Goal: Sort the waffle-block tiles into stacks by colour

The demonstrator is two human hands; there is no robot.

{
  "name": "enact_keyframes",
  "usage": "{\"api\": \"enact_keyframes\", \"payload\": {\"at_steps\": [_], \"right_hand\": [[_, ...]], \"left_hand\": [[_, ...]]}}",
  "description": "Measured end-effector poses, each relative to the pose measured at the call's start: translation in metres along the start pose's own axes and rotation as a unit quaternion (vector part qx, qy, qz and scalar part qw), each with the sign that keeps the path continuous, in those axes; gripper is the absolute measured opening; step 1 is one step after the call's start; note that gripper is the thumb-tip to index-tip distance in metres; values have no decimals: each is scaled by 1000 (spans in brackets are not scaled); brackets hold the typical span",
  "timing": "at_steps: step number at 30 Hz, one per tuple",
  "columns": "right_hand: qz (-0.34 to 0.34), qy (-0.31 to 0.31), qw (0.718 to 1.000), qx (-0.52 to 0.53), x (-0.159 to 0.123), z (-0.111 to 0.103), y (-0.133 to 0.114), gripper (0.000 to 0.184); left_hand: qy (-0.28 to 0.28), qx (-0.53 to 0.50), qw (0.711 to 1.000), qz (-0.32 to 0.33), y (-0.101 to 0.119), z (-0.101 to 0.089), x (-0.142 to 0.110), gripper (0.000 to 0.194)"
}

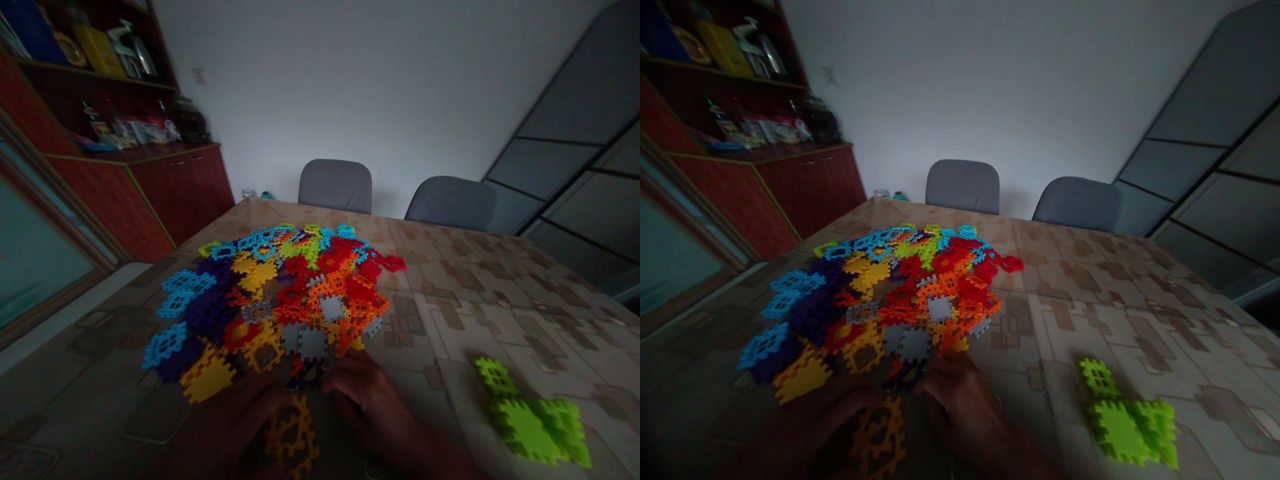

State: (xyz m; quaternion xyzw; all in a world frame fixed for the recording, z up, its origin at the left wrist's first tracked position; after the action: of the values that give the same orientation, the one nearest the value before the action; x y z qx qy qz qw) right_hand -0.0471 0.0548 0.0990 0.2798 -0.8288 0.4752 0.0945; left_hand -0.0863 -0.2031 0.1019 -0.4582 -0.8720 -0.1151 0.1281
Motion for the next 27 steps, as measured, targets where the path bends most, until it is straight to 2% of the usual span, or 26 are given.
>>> {"api": "enact_keyframes", "payload": {"at_steps": [2, 4, 7, 10, 15, 17, 20, 22, 27], "right_hand": [[-1, -7, 1000, -13, -1, 1, 0, 27], [2, -3, 1000, -28, -2, 2, 1, 25], [5, 0, 999, -41, -3, 4, 5, 23], [3, -9, 999, -35, -1, 4, 6, 24], [26, -37, 998, -35, 1, -1, -1, 17], [26, -48, 997, -46, 2, -3, -4, 12], [28, -8, 998, -57, 3, -7, -3, 14], [44, 34, 997, -53, 3, -9, 2, 18], [42, 75, 996, -19, 3, -8, 16, 21]], "left_hand": [[-6, 16, 999, 37, 3, 4, -4, 84], [-31, 23, 998, 57, 5, 10, -5, 92], [-54, 18, 997, 51, 5, 15, -3, 90], [-54, -18, 998, 35, 2, 13, 2, 83], [12, 5, 997, -80, -8, 6, -2, 74], [15, 19, 997, -80, -7, 8, -6, 77], [-1, 23, 999, -42, 4, 15, -9, 88], [14, 33, 999, -28, 14, 20, -8, 95], [37, 54, 998, 3, 24, 24, -2, 95]]}}
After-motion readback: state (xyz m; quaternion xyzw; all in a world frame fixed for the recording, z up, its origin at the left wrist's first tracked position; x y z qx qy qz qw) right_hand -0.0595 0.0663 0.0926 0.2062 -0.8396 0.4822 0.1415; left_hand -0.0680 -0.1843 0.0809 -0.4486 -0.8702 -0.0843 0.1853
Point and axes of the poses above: each hand's wrist, its own x-axis towards the middle knuckle, its own z-axis out of the palm, y = z × x, the point moved 1 cm from there along x, towards the middle knuckle, and after that the axes turned 12 degrees about x, right-handed, at the moved point
